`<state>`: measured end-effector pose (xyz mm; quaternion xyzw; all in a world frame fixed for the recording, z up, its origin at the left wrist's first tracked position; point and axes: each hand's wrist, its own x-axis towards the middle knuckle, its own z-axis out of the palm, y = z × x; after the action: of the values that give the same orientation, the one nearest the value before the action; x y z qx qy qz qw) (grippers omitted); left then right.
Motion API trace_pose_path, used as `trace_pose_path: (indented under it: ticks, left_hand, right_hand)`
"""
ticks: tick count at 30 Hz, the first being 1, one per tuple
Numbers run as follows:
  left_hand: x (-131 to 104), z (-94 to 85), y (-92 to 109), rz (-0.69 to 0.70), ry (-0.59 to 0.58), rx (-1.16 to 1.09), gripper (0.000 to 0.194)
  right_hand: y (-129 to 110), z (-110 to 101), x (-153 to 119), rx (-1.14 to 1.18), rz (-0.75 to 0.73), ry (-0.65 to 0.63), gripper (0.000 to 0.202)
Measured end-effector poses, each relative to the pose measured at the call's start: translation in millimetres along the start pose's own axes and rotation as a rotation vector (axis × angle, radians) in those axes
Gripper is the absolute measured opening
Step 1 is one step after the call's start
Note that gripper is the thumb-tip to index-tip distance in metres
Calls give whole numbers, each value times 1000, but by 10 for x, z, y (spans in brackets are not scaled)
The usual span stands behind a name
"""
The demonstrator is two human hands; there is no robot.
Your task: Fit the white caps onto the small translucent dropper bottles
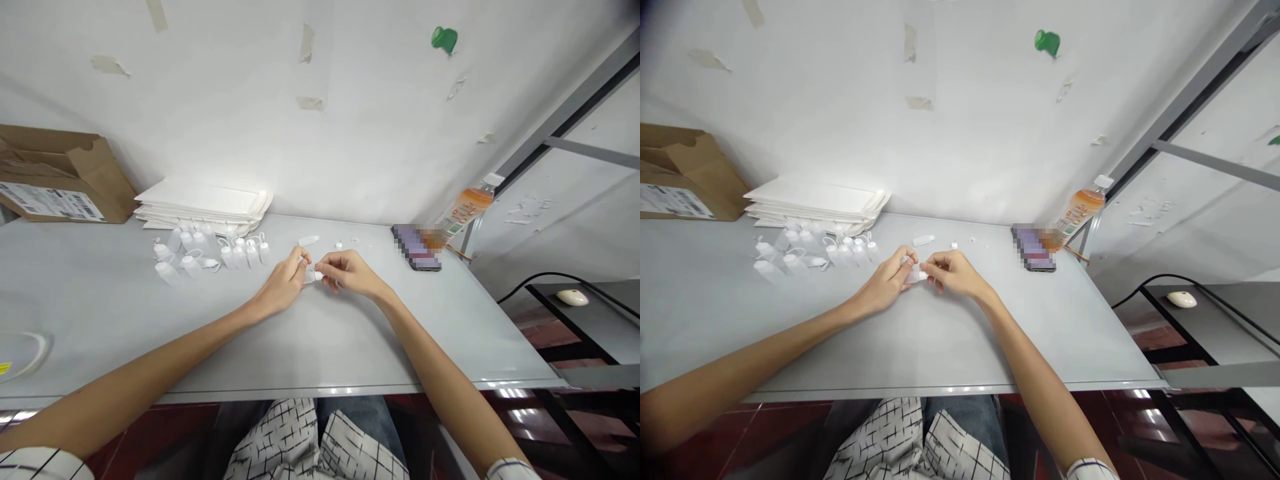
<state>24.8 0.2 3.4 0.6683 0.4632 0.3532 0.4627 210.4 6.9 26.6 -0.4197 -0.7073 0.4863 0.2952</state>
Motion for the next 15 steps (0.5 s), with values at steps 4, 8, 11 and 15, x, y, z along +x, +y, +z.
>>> trace_pose_path:
  ticks: [4,8,11,15]
  left_hand:
    - [12,-10,-13,-15,-2,-23,10]
    - [38,-32,-36,-20,28,-15,11]
    - [43,-37,-49,6,20,17,11]
    - [40,-38,-45,17,-1,60,11]
  right_hand:
    - [-23,-9,-12,-35,13,-26,40]
    - [-38,-11,-31,-61,-11,-20,30]
    - [-11,9,-25,-64,-23,-42,26]
    - [17,21,-11,-64,-32,-55,25]
